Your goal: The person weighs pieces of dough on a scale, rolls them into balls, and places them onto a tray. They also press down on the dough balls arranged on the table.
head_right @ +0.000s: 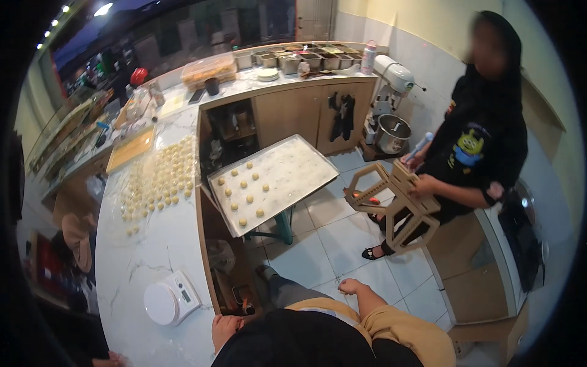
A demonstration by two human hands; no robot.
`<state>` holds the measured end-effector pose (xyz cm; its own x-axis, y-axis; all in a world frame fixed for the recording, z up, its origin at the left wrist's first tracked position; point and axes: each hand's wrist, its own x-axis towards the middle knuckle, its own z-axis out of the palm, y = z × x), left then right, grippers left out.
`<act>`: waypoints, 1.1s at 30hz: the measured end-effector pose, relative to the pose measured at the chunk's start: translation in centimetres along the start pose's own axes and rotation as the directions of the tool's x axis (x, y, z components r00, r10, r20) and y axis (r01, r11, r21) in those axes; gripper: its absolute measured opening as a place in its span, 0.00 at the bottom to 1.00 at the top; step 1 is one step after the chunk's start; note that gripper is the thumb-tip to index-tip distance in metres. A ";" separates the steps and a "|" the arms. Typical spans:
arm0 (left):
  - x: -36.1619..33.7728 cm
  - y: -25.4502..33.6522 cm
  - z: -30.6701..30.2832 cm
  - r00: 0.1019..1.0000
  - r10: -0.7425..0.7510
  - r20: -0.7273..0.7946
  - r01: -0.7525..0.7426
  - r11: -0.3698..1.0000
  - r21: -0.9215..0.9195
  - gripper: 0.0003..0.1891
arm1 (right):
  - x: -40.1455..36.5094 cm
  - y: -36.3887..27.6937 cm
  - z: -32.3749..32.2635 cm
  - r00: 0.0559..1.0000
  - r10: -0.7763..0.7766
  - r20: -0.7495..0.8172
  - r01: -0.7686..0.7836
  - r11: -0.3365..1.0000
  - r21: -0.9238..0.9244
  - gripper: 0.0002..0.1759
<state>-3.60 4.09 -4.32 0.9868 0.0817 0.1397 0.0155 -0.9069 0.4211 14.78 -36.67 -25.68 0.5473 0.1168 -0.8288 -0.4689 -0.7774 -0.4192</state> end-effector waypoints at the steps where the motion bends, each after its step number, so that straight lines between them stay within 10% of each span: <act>1: 0.1 0.1 0.0 0.999 0.032 0.004 -0.032 0.999 0.003 0.06 | -0.6 -0.4 -0.1 0.999 0.003 0.046 -0.004 1.000 0.023 0.17; 14: 0.3 -0.2 0.2 0.995 -0.016 0.099 0.006 0.995 0.100 0.09 | -1.9 1.7 0.7 0.999 -0.040 -0.023 0.035 0.984 -0.175 0.14; 16: 1.2 1.5 -1.3 0.976 -0.119 0.185 0.113 0.993 0.038 0.09 | -1.2 -1.1 0.5 0.996 -0.051 0.078 0.082 0.872 -0.482 0.13; 19: 2.9 2.3 -0.3 0.951 -0.256 0.172 0.307 0.821 -0.480 0.07 | -5.0 -8.8 1.2 0.887 -0.460 0.035 0.461 0.887 -0.025 0.17; 22: 5.7 4.9 -0.2 0.945 -0.253 0.207 0.327 0.717 -0.616 0.11 | -12.2 -19.1 2.1 0.797 -0.590 0.125 0.370 0.642 0.671 0.16; 28: 8.5 7.9 -0.7 0.975 -0.215 0.062 0.116 0.250 -0.961 0.21 | -20.3 -27.3 3.4 0.571 -0.799 0.189 0.613 0.568 0.550 0.18; 33: 8.3 7.3 -0.8 0.960 -0.265 0.090 0.183 0.353 -0.918 0.19 | -20.6 -25.8 5.3 0.557 -0.827 0.077 0.607 0.468 0.642 0.24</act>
<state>4.60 -1.55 0.64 0.9578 0.2815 -0.0576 0.0381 0.0743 0.9965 11.89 -15.73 0.28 0.6394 0.7554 -0.1432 -0.3326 0.1038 -0.9373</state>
